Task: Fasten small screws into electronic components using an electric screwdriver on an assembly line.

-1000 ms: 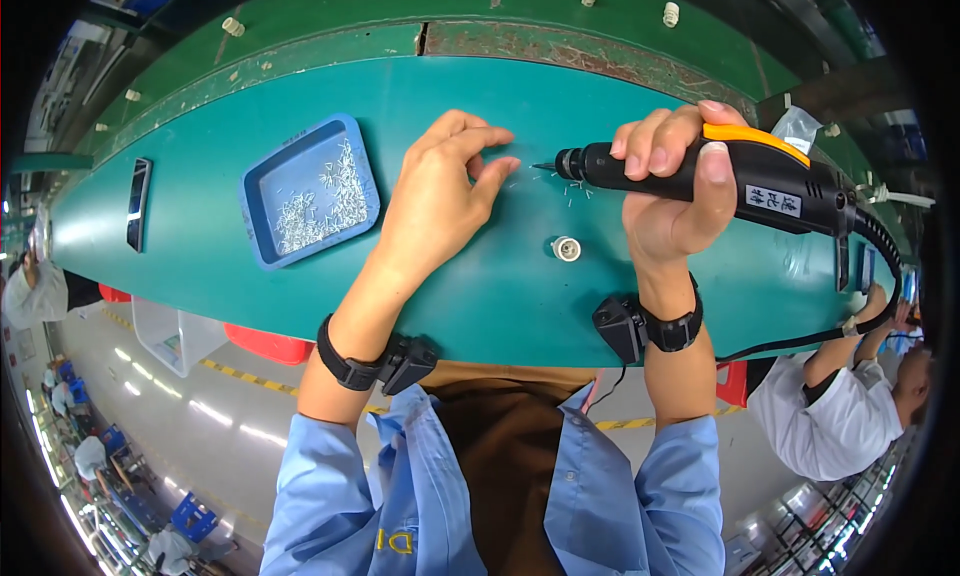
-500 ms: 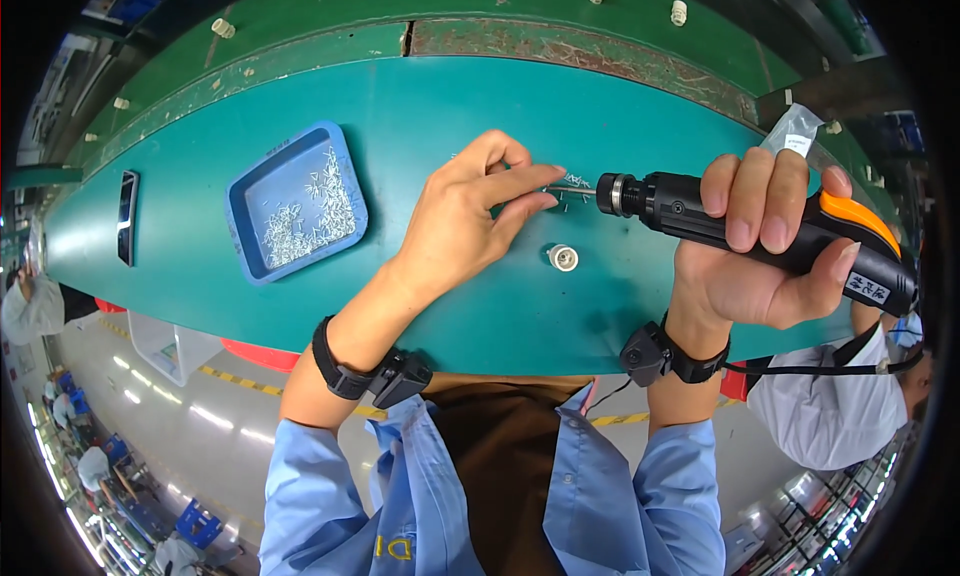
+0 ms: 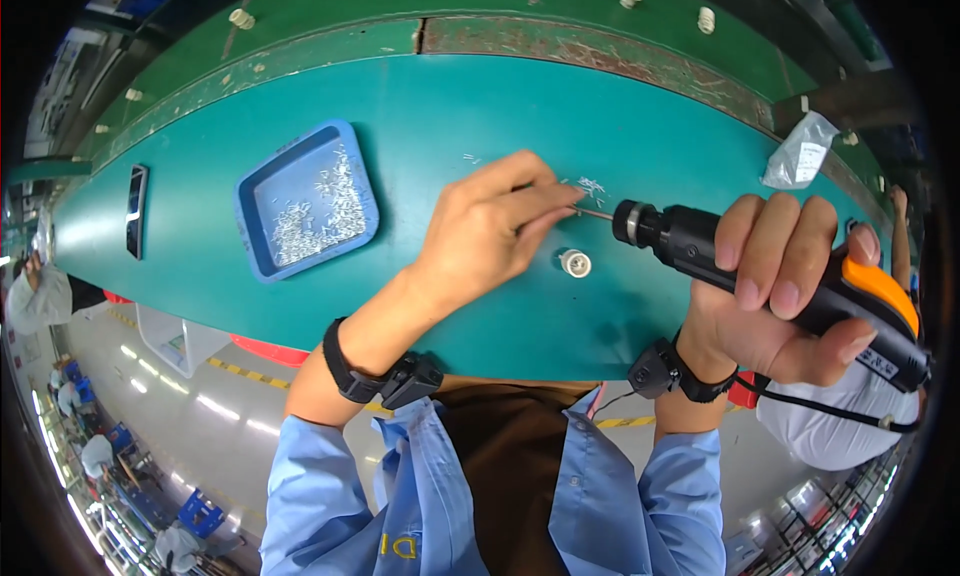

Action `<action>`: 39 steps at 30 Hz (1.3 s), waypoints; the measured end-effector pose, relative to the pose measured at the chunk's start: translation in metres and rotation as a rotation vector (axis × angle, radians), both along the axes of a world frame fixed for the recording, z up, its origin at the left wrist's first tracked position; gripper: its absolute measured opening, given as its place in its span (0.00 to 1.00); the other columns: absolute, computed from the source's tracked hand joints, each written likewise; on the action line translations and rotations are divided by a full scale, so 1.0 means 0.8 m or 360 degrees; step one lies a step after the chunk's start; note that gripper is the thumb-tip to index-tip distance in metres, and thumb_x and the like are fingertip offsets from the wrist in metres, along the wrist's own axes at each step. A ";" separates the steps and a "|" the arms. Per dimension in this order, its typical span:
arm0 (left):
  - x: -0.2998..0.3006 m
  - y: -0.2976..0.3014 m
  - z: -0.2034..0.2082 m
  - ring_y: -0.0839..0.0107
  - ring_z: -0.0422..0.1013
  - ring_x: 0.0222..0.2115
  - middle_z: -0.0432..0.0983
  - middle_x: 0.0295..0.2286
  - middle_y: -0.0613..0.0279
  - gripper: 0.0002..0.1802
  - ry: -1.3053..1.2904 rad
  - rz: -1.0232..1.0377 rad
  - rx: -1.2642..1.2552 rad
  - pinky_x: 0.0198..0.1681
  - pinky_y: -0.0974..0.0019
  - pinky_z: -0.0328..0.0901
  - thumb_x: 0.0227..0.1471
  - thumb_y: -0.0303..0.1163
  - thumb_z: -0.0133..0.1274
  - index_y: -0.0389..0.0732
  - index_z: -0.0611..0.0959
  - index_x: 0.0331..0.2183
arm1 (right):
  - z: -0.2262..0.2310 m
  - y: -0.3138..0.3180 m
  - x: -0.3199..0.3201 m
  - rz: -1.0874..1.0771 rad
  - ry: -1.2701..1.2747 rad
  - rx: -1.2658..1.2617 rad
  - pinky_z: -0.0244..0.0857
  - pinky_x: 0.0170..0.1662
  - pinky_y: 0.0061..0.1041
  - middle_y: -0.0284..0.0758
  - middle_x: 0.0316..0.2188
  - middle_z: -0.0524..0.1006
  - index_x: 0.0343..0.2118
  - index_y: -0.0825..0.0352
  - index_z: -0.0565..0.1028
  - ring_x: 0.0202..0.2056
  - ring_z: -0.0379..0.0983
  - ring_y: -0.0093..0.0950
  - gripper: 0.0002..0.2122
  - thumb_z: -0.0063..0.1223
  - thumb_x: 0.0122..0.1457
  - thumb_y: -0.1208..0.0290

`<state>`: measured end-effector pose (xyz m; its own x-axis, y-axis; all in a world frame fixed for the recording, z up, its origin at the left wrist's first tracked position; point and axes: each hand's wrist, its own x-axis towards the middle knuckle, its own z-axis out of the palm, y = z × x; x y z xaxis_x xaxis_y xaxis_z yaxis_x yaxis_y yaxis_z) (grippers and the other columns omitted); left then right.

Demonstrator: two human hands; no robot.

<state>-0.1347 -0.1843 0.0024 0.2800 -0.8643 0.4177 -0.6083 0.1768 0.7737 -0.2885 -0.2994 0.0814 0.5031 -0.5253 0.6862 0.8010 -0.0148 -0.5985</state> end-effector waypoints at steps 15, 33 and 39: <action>-0.004 0.000 0.007 0.66 0.69 0.21 0.71 0.23 0.64 0.08 -0.0197 -0.0068 -0.0055 0.21 0.66 0.63 0.38 0.24 0.63 0.41 0.83 0.27 | 0.003 0.016 -0.001 -0.0030 0.0215 -0.0210 0.58 0.30 0.23 0.26 0.23 0.68 0.49 0.63 0.65 0.22 0.64 0.19 0.25 0.51 0.55 0.51; -0.004 -0.002 0.000 0.69 0.69 0.22 0.70 0.23 0.63 0.08 -0.0046 -0.0139 0.0033 0.22 0.68 0.62 0.37 0.22 0.63 0.37 0.83 0.27 | 0.010 0.000 -0.013 0.0132 0.0222 -0.0328 0.60 0.31 0.24 0.27 0.25 0.70 0.51 0.64 0.64 0.25 0.66 0.20 0.27 0.49 0.56 0.48; -0.006 0.001 0.003 0.64 0.70 0.22 0.71 0.24 0.64 0.06 -0.0080 -0.0130 0.0044 0.22 0.63 0.65 0.39 0.28 0.62 0.38 0.82 0.23 | 0.006 0.007 -0.010 0.0121 0.0227 -0.0311 0.60 0.31 0.25 0.27 0.25 0.70 0.51 0.63 0.63 0.25 0.67 0.21 0.26 0.49 0.56 0.48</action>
<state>-0.1398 -0.1836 0.0050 0.1871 -0.8949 0.4052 -0.6309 0.2067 0.7478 -0.2963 -0.2935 0.0860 0.6354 -0.3467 0.6900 0.7117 -0.0840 -0.6975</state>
